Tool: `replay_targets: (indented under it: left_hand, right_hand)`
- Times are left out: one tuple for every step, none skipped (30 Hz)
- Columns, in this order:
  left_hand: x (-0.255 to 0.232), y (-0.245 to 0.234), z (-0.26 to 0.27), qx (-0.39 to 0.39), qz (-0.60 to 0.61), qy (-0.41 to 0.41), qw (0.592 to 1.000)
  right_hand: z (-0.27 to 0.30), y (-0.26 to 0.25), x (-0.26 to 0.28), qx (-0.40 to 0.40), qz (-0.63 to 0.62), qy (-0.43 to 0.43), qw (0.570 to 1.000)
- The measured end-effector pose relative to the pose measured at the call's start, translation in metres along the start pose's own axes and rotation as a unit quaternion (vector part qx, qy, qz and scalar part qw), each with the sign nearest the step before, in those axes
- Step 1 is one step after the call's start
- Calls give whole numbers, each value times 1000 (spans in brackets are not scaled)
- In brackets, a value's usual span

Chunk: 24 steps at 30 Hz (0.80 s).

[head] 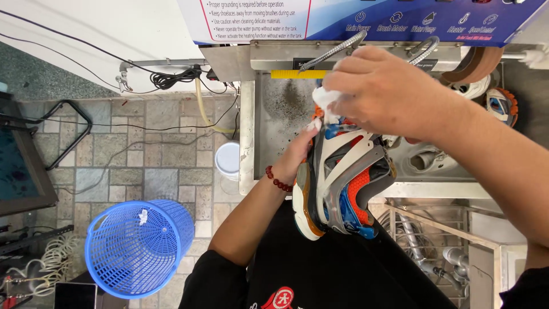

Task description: The recorder is washing a sneaker in a specialized shoe washing machine using a brush and a cleaning cloth.

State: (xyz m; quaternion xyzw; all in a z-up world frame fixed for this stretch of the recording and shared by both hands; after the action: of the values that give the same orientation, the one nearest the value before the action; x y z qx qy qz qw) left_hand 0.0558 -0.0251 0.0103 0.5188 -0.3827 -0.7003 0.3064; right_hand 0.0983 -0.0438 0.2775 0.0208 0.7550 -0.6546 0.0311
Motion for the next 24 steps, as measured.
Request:
replay_targets:
  left_hand:
    - [-2, 8, 3, 5, 4, -6, 1000]
    - [-4, 15, 6, 11, 5, -14, 1000]
    - [-5, 11, 4, 11, 3, -13, 1000]
    - [-2, 9, 4, 23, 17, -21, 999]
    - [0, 7, 5, 35, 31, -28, 998]
    - [1, 6, 5, 39, 30, -29, 998]
    - [1, 3, 5, 33, 37, -27, 998]
    - [-1, 1, 4, 27, 43, -22, 998]
    - [-9, 7, 3, 31, 43, -18, 998]
    - [-13, 11, 5, 25, 47, -15, 998]
    - [-17, 15, 7, 20, 51, -12, 998]
    - [-17, 10, 6, 25, 50, -11, 998]
    - [-18, 3, 4, 19, 49, 2, 999]
    - [-19, -4, 4, 10, 49, 11, 999]
    - [-19, -5, 4, 13, 48, 8, 999]
    - [-21, -7, 4, 12, 48, 18, 999]
    - [-23, -9, 5, 12, 49, 28, 998]
    - [-18, -20, 3, 11, 48, 27, 998]
    - [-15, -29, 1, 18, 28, 45, 998]
    - [-13, -40, 1, 24, 7, 63, 998]
    - [-19, -28, 7, 22, 6, 63, 998]
    - [-27, -15, 11, 23, 4, 75, 997]
    - [-35, -2, 15, 23, 2, 87, 996]
    - [-40, 7, 18, 22, 3, 87, 996]
  right_hand:
    - [-1, -1, 8, -15, -8, -29, 999]
    - [-1, -1, 16, -32, -15, -54, 998]
    - [3, 4, 10, -33, -14, -54, 998]
    - [8, 8, 2, -42, -5, -28, 999]
    - [13, 11, -7, -51, 3, -1, 999]
    - [18, 10, -8, -51, 6, 0, 999]
    - [24, 0, -18, -97, -40, 49, 993]
    - [29, -9, -29, -142, -85, 93, 982]
    - [37, -3, -33, -142, -81, 91, 982]
    - [56, 16, -61, -155, -329, 252, 897]
    - [79, 47, -76, -152, -547, 389, 726]
    - [82, 45, -76, -155, -543, 388, 729]
    - [90, 49, -80, -184, -604, 426, 648]
    - [100, 55, -80, -212, -660, 459, 556]
    - [103, 56, -81, -215, -659, 460, 555]
    - [100, 60, -76, -200, -704, 431, 528]
    - [98, 63, -71, -185, -746, 399, 500]
    - [101, 64, -70, -186, -747, 399, 498]
    - [102, 66, -67, -190, -769, 389, 470]
    - [102, 68, -64, -192, -791, 378, 441]
    - [104, 70, -61, -192, -792, 377, 439]
    - [109, 67, -64, -201, -748, 392, 495]
    - [113, 64, -66, -210, -700, 406, 549]
    - [114, 69, -61, -209, -701, 406, 548]
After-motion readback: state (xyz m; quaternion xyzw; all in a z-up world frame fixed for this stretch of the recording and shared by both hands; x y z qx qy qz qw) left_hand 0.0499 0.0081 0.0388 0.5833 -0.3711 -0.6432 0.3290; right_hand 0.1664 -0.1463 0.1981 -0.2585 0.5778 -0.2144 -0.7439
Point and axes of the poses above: each hand's wrist, its own z-axis away from the middle knuckle, its own y-axis out of the palm, x = y × z, the point moved 8 cm from there along -z, towards the middle knuckle, and after that the axes turned 3 degrees about -x, right-handed, at the moved point
